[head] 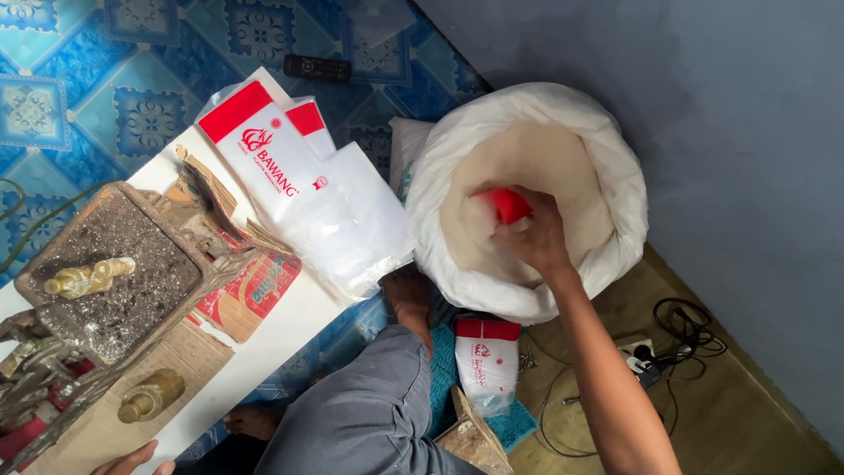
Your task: The person fills small plastic bags with white powder using a red cup and then places the filled bags into a black plastic tub.
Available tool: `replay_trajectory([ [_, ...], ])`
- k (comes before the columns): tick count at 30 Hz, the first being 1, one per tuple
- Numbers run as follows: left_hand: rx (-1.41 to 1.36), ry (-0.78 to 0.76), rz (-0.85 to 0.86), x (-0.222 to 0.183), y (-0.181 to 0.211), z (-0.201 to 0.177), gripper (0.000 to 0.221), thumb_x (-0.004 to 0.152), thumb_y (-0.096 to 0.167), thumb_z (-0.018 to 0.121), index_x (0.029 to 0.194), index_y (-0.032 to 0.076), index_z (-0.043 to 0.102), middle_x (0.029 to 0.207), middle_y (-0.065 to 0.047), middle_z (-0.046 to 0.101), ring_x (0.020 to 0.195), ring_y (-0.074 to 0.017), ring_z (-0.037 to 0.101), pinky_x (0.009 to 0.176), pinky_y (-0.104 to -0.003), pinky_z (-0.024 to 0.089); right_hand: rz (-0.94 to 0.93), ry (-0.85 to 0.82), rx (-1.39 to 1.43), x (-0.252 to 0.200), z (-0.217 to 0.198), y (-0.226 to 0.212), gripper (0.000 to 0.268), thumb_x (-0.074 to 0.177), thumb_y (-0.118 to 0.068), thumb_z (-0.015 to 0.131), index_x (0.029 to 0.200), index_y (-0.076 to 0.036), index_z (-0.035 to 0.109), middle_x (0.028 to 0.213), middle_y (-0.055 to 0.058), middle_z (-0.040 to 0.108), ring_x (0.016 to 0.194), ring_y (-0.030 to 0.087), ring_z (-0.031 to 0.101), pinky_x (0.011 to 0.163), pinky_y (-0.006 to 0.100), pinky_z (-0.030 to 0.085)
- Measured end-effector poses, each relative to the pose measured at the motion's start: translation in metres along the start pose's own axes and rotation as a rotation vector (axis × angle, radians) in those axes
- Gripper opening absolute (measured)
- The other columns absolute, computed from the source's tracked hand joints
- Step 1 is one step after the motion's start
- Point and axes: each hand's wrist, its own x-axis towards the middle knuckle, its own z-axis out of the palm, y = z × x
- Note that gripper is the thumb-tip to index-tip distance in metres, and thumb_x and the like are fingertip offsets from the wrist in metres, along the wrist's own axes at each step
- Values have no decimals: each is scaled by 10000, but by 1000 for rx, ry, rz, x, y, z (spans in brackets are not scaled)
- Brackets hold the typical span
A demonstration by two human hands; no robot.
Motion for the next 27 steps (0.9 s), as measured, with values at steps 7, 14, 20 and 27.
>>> replay_trajectory([
  [7,-3,-65,-57,-8,-22,0,427,584,244,832,967,81,740,929,-32,717,974,-174,668,1115,-350,509,508,-20,87,2,-33,-27,497,823,-269,532,1314,-217,590,1335,49,588,1136,222,573,886,330,514],
  [14,-10,-139,-209,10,31,-21,409,687,218,785,1050,38,738,987,-97,729,993,-245,678,984,-388,538,560,-47,307,8,-68,-49,591,768,-265,601,1354,-199,562,1102,100,641,1059,178,599,945,298,479],
  [20,135,-281,-543,15,53,-24,433,780,258,769,1181,95,776,1086,-86,756,913,-255,701,765,-336,578,718,-69,216,17,-82,-75,557,754,-215,641,1309,-183,597,1120,87,660,1067,181,614,957,296,498],
  [27,165,-175,-402,20,74,-33,346,809,282,745,1114,121,777,963,0,740,795,-184,669,781,-290,546,818,-27,70,19,-77,-77,580,691,-162,751,1255,-254,651,1093,31,673,1011,133,609,938,261,493],
])
